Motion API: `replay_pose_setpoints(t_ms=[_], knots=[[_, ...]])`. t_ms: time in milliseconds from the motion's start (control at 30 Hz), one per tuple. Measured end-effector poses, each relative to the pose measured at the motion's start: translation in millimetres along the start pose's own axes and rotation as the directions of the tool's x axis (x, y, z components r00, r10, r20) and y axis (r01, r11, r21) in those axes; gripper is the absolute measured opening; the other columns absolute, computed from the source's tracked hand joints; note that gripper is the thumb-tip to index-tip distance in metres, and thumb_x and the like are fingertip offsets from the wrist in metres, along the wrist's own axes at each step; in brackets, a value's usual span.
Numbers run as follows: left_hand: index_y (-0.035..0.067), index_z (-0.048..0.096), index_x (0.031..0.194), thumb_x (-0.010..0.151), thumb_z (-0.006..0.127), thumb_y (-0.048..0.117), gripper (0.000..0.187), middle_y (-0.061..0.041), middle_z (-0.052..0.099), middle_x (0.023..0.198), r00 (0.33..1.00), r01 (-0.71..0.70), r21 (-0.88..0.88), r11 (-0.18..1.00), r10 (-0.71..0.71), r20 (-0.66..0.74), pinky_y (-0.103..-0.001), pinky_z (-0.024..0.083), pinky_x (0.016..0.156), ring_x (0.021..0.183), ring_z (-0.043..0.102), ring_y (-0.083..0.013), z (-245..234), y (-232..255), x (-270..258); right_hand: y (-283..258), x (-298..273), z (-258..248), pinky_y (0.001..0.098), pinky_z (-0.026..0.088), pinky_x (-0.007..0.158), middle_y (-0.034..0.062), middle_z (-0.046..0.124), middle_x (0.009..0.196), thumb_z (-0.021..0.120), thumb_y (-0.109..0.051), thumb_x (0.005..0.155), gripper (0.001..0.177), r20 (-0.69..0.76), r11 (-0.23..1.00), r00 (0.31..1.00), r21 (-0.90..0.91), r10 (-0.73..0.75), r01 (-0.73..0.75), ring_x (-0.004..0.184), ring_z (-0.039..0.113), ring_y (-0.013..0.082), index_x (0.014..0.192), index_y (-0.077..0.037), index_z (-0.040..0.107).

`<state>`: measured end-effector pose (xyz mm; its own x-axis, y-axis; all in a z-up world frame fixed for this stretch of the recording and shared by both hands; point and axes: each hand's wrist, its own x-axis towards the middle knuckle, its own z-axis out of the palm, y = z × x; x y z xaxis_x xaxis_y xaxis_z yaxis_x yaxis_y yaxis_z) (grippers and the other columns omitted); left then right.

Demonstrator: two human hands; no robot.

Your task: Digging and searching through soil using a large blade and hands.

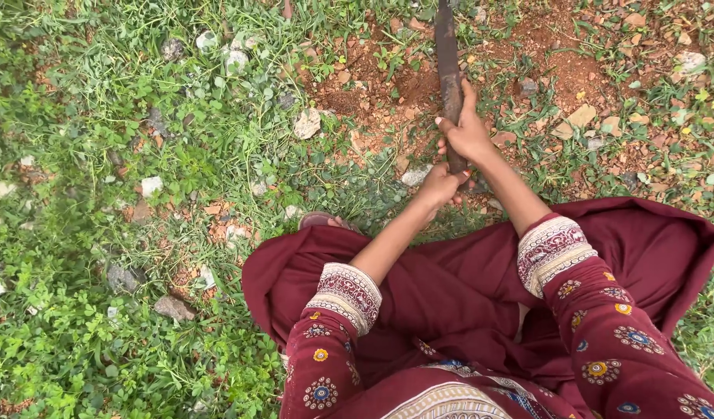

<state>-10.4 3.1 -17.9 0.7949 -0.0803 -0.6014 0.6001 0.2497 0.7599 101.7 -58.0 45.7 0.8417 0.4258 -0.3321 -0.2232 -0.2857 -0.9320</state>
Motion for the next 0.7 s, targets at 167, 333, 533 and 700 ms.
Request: replay_pose_setpoints(t_ms=[167,333,533,700], knots=[[0.008,0.065,0.103,0.099,0.06,0.031,0.024,-0.001,0.069,0.077,0.993,-0.073,-0.088,0.993,0.065,-0.097,-0.024,0.04,0.041,0.045,0.051,-0.0073,-8,50,-29,60,4,-13,0.0293,0.057,0.058,0.0119,0.065,0.104,0.059,-0.01,0.107,0.07,-0.055,0.972,0.995,0.212,-0.087,0.097,0.072,0.067,0.015,0.165,-0.016,0.018],[0.012,0.058,0.085,0.096,0.07,0.034,0.027,0.005,0.052,0.061,0.98,-0.146,-0.235,0.961,0.109,-0.165,-0.023,0.028,0.035,0.041,0.041,-0.0047,-26,56,-30,57,-20,-25,0.0291,0.06,0.065,0.0083,0.065,0.111,0.052,-0.021,0.11,0.047,-0.053,0.953,0.994,0.284,-0.093,0.104,0.077,0.071,0.0155,0.154,-0.011,0.041],[0.015,0.056,0.083,0.097,0.068,0.031,0.024,0.005,0.051,0.061,0.956,-0.205,-0.222,0.953,0.146,-0.256,-0.024,0.025,0.035,0.04,0.039,-0.0049,-24,43,-37,66,-56,-11,0.0277,0.061,0.065,0.0075,0.065,0.111,0.047,-0.032,0.108,0.042,0.027,0.967,0.999,0.255,-0.023,0.015,0.077,0.072,0.0134,0.145,-0.011,0.052],[0.012,0.073,0.102,0.097,0.063,0.032,0.022,0.007,0.05,0.059,0.949,-0.224,-0.193,0.955,0.168,-0.267,-0.023,0.022,0.033,0.038,0.034,-0.0033,-4,30,-61,65,-68,-11,0.0296,0.06,0.064,0.0085,0.065,0.11,0.045,-0.042,0.108,0.046,0.126,0.946,0.991,0.313,0.042,-0.08,0.077,0.07,0.0162,0.14,-0.012,0.057]])
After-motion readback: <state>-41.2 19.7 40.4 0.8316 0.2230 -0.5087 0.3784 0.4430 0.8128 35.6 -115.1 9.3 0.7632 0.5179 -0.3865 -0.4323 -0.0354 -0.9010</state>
